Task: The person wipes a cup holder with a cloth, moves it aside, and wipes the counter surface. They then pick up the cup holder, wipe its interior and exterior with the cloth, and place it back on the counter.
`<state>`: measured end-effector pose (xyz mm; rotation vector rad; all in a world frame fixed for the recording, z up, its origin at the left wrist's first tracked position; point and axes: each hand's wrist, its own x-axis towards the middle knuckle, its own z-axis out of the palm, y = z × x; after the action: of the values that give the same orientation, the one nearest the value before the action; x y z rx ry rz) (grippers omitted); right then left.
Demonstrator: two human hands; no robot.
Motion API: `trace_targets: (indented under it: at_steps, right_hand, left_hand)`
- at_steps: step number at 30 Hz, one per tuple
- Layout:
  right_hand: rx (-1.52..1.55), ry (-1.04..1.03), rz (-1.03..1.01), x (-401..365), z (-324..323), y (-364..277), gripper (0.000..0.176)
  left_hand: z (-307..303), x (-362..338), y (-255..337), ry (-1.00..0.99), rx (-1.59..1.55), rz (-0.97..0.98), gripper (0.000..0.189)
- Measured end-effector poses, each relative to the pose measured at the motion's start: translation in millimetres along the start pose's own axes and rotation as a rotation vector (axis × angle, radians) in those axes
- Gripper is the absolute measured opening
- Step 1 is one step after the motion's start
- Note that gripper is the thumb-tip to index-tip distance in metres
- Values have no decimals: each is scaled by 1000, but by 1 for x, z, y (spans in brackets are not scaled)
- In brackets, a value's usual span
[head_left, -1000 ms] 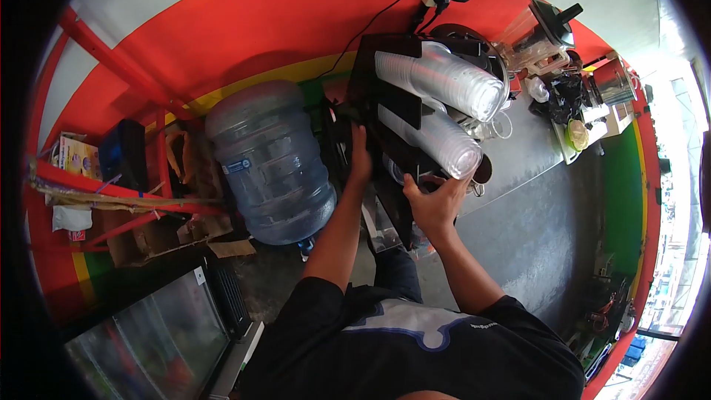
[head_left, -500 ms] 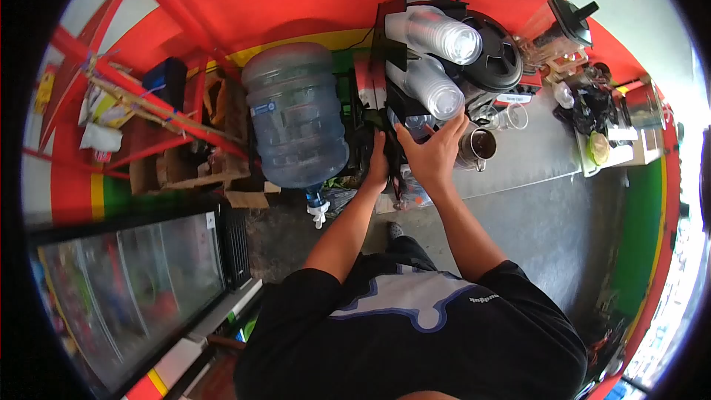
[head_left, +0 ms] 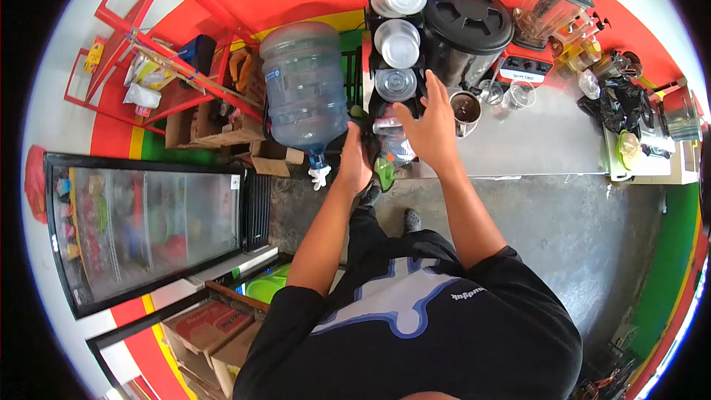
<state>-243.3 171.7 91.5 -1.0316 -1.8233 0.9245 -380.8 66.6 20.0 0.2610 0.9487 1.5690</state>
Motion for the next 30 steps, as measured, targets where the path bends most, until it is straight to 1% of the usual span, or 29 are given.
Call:
trace_targets:
  at_steps: [1,2,3,4,5,6,8,9,10,12,13,14,16,17,18,19,21,22,23,24,25,26,27,28,29,30]
  right_hand:
    - [65,30,-1,-6,-7,-1,74]
    - [75,26,4,-13,-15,-1,74]
    - [22,86,-13,-18,-24,-1,62]
    - [-33,145,-27,-25,-32,2,51]
    - [-66,275,-91,-31,-35,9,36]
    - [-63,279,-83,-39,-38,22,36]
    - [68,223,73,-54,-44,45,25]
    - [139,242,108,-60,-48,43,13]
    - [138,245,114,-68,-52,44,13]
    - [187,156,193,-81,-59,48,12]
    - [184,161,197,-86,-60,51,12]
    - [237,164,167,-91,-60,56,13]
    - [287,175,141,-98,-62,62,15]
    - [375,131,156,-101,-63,64,13]
    - [463,88,170,-104,-65,66,11]
    - [461,99,175,-105,-66,70,11]
    - [683,-49,216,-105,-68,78,17]
    - [673,-51,209,-108,-66,91,17]
    - [808,-162,265,-112,-64,108,19]
    - [944,-271,323,-115,-64,121,22]
    - [1072,-382,380,-121,-68,125,31]
    - [1231,-503,529,-133,-67,161,36]
    - [1225,-485,648,-141,-73,162,41]
    - [1220,-462,770,-150,-76,164,46]
    - [1250,-448,807,-155,-78,168,50]
    - [1282,-433,847,-163,-79,173,53]
  left_hand:
    - [0,-4,0,-50,-1,83,68]
    - [0,-8,0,-103,1,161,71]
    - [-15,-15,-1,-89,-8,147,74]
    - [-8,-29,4,-30,-5,133,72]
    - [-5,-39,6,17,25,189,71]
    - [-2,-48,8,59,55,244,70]
    - [7,-64,13,201,130,326,70]
    - [6,-64,14,188,128,450,72]
    - [4,-68,15,253,225,533,68]
    - [6,-80,18,215,188,505,60]
    - [13,-85,19,224,220,521,46]
    - [17,-88,20,219,221,516,46]
    - [31,-96,25,55,476,387,35]
    - [44,-100,25,29,533,302,29]
    - [52,-102,24,-66,610,265,28]
    - [60,-101,20,-117,701,232,28]
    - [73,-93,6,-250,875,168,28]
    - [82,-85,-2,-329,957,144,29]
    - [92,-80,-12,-383,973,129,30]
    - [85,-67,-31,-443,944,91,27]
    - [88,-59,-48,-463,923,196,25]
    - [93,-53,-59,-486,902,295,24]
    - [97,-47,-61,-498,906,292,24]
    - [101,-41,-62,-507,1008,237,22]
    - [102,-36,-62,-515,1111,178,21]
    - [100,-30,-65,-528,1119,163,21]
